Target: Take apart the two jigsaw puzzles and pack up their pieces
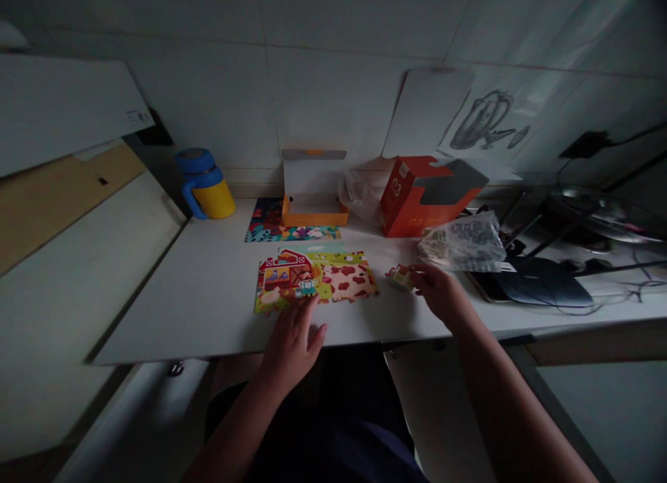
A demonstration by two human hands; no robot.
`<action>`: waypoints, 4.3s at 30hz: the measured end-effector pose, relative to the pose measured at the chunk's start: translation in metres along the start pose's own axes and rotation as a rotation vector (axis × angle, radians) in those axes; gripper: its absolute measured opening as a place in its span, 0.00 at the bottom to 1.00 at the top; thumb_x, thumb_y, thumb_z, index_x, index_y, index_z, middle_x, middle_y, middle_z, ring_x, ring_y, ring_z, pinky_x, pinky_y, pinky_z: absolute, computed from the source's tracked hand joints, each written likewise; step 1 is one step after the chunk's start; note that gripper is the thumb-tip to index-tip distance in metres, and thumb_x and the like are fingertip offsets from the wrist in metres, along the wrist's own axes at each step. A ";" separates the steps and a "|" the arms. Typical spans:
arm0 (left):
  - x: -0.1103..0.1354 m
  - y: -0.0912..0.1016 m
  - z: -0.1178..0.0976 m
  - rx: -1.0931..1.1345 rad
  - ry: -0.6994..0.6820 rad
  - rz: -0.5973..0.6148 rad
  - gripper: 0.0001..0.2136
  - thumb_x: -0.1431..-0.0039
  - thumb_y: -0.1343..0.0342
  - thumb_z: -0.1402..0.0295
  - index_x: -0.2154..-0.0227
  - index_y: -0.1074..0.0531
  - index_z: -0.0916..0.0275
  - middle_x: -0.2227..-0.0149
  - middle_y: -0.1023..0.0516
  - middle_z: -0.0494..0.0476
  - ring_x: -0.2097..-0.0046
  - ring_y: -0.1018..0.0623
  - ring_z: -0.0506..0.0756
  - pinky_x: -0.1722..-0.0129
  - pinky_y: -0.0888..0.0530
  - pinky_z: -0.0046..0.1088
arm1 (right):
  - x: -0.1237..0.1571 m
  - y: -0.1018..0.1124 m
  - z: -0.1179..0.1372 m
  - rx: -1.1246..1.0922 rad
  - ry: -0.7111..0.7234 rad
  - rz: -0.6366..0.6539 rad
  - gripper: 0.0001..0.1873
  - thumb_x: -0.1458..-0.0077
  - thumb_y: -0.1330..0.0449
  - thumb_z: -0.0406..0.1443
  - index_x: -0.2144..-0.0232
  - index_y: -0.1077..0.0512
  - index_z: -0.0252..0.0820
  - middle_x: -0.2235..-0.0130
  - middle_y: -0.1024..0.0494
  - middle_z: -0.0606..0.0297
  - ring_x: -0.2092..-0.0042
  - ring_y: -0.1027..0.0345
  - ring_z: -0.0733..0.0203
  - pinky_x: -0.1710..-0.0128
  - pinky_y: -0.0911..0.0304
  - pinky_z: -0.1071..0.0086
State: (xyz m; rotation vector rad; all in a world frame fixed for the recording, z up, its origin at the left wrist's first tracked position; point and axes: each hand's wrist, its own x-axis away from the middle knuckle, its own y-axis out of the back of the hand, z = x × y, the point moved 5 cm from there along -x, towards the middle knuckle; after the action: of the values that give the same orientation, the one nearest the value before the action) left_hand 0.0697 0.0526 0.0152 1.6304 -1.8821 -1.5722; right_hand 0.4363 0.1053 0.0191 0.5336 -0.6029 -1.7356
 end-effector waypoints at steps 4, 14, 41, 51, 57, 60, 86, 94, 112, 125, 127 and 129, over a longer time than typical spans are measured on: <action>0.000 -0.003 0.001 -0.007 0.013 0.001 0.27 0.32 0.44 0.65 0.32 0.42 0.57 0.39 0.26 0.65 0.37 0.27 0.66 0.38 0.28 0.51 | -0.011 0.002 -0.006 0.122 -0.014 -0.012 0.23 0.38 0.44 0.47 0.49 0.23 0.40 0.63 0.16 0.54 0.66 0.23 0.55 0.67 0.33 0.65; 0.000 -0.003 0.000 -0.029 0.011 0.015 0.26 0.31 0.45 0.66 0.33 0.42 0.58 0.39 0.26 0.65 0.39 0.26 0.65 0.39 0.27 0.50 | -0.011 -0.002 0.000 0.384 0.078 -0.039 0.23 0.36 0.46 0.46 0.49 0.21 0.41 0.52 0.19 0.51 0.63 0.24 0.55 0.58 0.33 0.61; 0.000 -0.001 -0.003 -0.030 -0.001 0.013 0.23 0.32 0.45 0.67 0.36 0.38 0.58 0.41 0.24 0.64 0.40 0.25 0.63 0.38 0.27 0.48 | -0.030 -0.016 0.016 0.473 0.525 0.074 0.21 0.39 0.40 0.39 0.44 0.30 0.43 0.48 0.21 0.50 0.48 0.26 0.44 0.47 0.31 0.50; -0.006 0.002 -0.011 -0.057 -0.011 0.071 0.15 0.32 0.46 0.69 0.44 0.29 0.59 0.42 0.23 0.61 0.41 0.25 0.61 0.38 0.28 0.48 | 0.009 -0.014 0.027 0.455 0.546 -0.250 0.22 0.34 0.42 0.44 0.41 0.31 0.44 0.42 0.28 0.49 0.42 0.32 0.42 0.42 0.34 0.47; -0.007 0.001 -0.013 -0.129 -0.006 0.080 0.17 0.31 0.47 0.67 0.41 0.29 0.58 0.38 0.26 0.61 0.36 0.29 0.62 0.32 0.34 0.49 | 0.051 -0.055 0.053 0.450 0.622 -0.087 0.14 0.32 0.44 0.39 0.47 0.27 0.43 0.48 0.21 0.55 0.47 0.29 0.48 0.45 0.32 0.54; -0.005 0.001 -0.007 -0.210 0.044 0.054 0.21 0.31 0.46 0.62 0.38 0.32 0.60 0.32 0.33 0.64 0.31 0.35 0.67 0.30 0.37 0.54 | 0.058 -0.072 0.057 0.502 0.582 -0.041 0.19 0.33 0.42 0.40 0.43 0.29 0.41 0.44 0.22 0.54 0.45 0.30 0.46 0.45 0.32 0.53; -0.028 0.071 0.103 -0.367 0.583 0.106 0.14 0.32 0.53 0.68 0.56 0.23 0.67 0.53 0.21 0.70 0.47 0.23 0.63 0.43 0.28 0.40 | 0.084 -0.075 0.057 0.408 0.655 -0.048 0.12 0.32 0.42 0.41 0.56 0.21 0.43 0.60 0.20 0.55 0.58 0.30 0.50 0.55 0.31 0.55; -0.052 0.066 0.131 -0.211 0.834 0.249 0.15 0.31 0.53 0.64 0.59 0.22 0.65 0.54 0.18 0.70 0.52 0.20 0.62 0.52 0.26 0.34 | 0.084 -0.077 0.054 0.428 0.646 -0.033 0.14 0.31 0.44 0.40 0.53 0.21 0.45 0.58 0.20 0.55 0.57 0.29 0.50 0.53 0.31 0.54; -0.060 0.061 0.140 -0.141 0.848 0.157 0.13 0.32 0.46 0.62 0.52 0.27 0.64 0.52 0.17 0.67 0.52 0.18 0.61 0.54 0.27 0.33 | 0.084 -0.078 0.055 0.431 0.629 -0.034 0.13 0.31 0.44 0.40 0.53 0.21 0.44 0.58 0.20 0.55 0.57 0.30 0.49 0.53 0.33 0.55; -0.067 0.059 0.147 -0.249 0.812 0.141 0.11 0.35 0.43 0.63 0.56 0.23 0.62 0.56 0.16 0.64 0.55 0.18 0.60 0.56 0.27 0.32 | 0.085 -0.077 0.058 0.437 0.634 -0.051 0.13 0.31 0.45 0.40 0.54 0.22 0.44 0.59 0.21 0.55 0.57 0.30 0.49 0.54 0.32 0.55; -0.069 0.061 0.143 -0.277 0.789 0.150 0.10 0.35 0.44 0.63 0.58 0.21 0.61 0.57 0.16 0.63 0.55 0.18 0.60 0.55 0.27 0.33 | 0.084 -0.077 0.057 0.430 0.636 -0.054 0.13 0.31 0.45 0.40 0.54 0.22 0.45 0.59 0.21 0.55 0.57 0.30 0.49 0.54 0.32 0.55; -0.071 0.061 0.140 -0.290 0.767 0.163 0.10 0.34 0.45 0.63 0.61 0.20 0.61 0.57 0.16 0.63 0.56 0.18 0.60 0.55 0.27 0.33 | 0.084 -0.077 0.057 0.424 0.638 -0.050 0.13 0.31 0.44 0.40 0.53 0.22 0.45 0.59 0.20 0.55 0.57 0.29 0.49 0.54 0.32 0.55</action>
State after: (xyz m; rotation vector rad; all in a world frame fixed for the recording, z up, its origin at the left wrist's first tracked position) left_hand -0.0400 0.1789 0.0379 1.5785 -1.2716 -0.8966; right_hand 0.3237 0.0460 0.0098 1.3438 -0.4911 -1.3670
